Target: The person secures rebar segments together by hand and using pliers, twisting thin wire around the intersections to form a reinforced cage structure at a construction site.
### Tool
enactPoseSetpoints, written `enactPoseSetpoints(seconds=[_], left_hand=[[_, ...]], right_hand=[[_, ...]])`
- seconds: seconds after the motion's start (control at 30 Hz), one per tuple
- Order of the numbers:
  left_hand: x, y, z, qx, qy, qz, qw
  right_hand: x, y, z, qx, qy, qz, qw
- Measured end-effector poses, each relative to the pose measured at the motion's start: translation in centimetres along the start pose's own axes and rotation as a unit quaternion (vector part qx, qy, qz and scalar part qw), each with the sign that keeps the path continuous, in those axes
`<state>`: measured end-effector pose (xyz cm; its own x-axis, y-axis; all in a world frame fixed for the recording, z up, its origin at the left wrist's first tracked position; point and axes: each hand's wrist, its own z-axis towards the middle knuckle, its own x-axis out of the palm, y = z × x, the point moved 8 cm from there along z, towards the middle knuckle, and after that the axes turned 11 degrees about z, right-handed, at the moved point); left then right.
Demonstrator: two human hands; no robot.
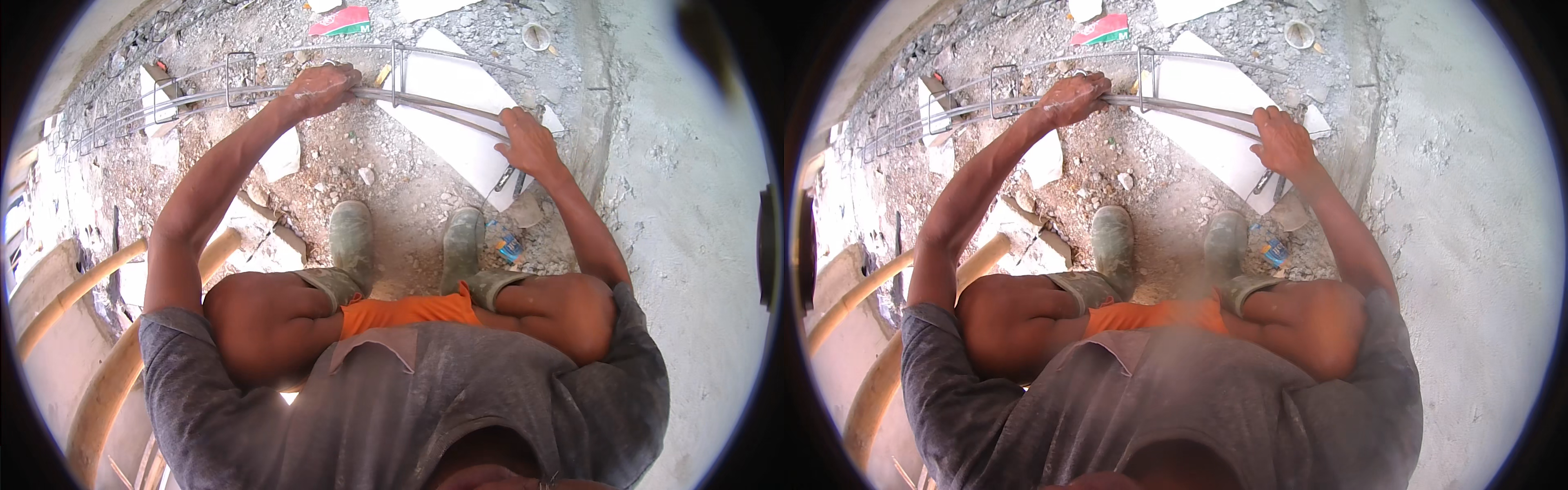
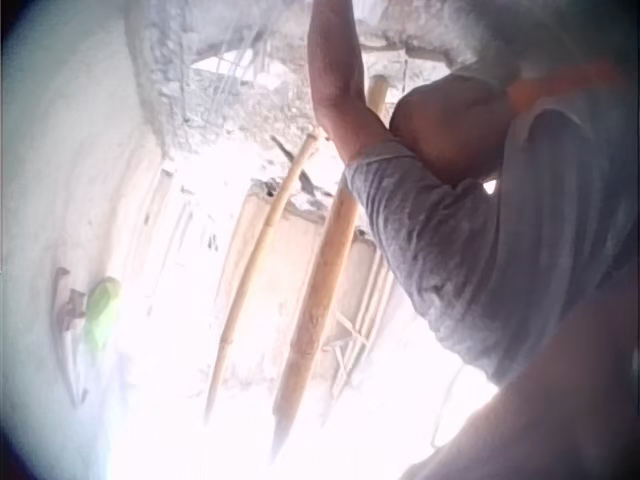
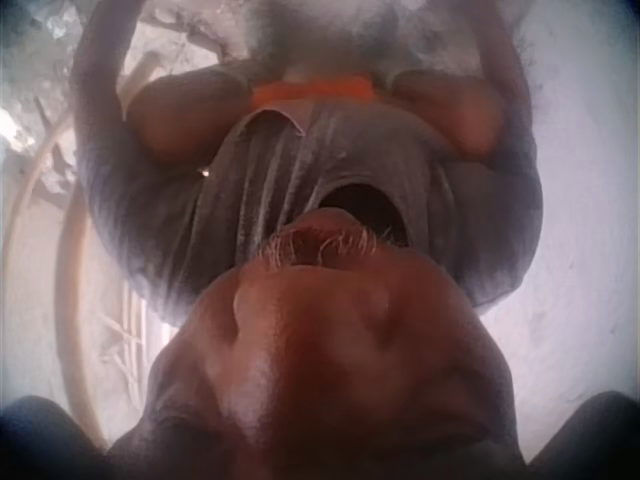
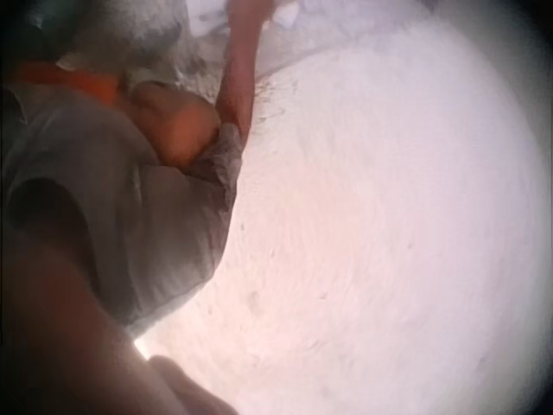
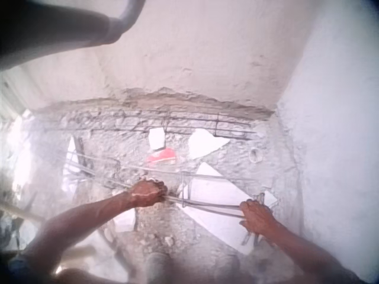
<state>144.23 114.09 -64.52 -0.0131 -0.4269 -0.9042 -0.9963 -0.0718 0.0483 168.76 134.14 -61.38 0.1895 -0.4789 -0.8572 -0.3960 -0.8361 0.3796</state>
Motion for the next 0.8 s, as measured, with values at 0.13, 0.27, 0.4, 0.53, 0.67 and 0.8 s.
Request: enactPoseSetpoints(seconds=[0.13, 0.27, 0.4, 0.53, 0.67, 0.8], left_hand=[[-0.2, -0.1, -0.4, -0.013, -0.029, 0.022, 0.999], [-2.7, 0.1, -1.5, -0.052, -0.087, 0.006, 0.995], [-3.5, 1.7, -2.1, -0.080, -0.117, 0.015, 0.990], [-3.8, 1.7, -0.9, -0.125, -0.077, -0.036, 0.988], [-3.4, 0.9, -1.5, -0.107, -0.102, -0.033, 0.988], [-2.4, 0.0, -2.6, -0.091, -0.127, -0.029, 0.987]], right_hand=[[1.5, -0.5, -0.4, -0.028, -0.058, -0.001, 0.998], [-3.2, -1.2, 0.4, -0.064, -0.179, 0.008, 0.982], [-7.3, -0.1, 2.7, -0.068, -0.213, -0.050, 0.973], [-5.6, -1.5, 2.5, -0.082, -0.210, 0.007, 0.974], [-5.1, -3.0, 0.9, 0.037, -0.109, 0.091, 0.989], [-4.8, -2.6, -0.2, 0.045, -0.027, 0.154, 0.987]])
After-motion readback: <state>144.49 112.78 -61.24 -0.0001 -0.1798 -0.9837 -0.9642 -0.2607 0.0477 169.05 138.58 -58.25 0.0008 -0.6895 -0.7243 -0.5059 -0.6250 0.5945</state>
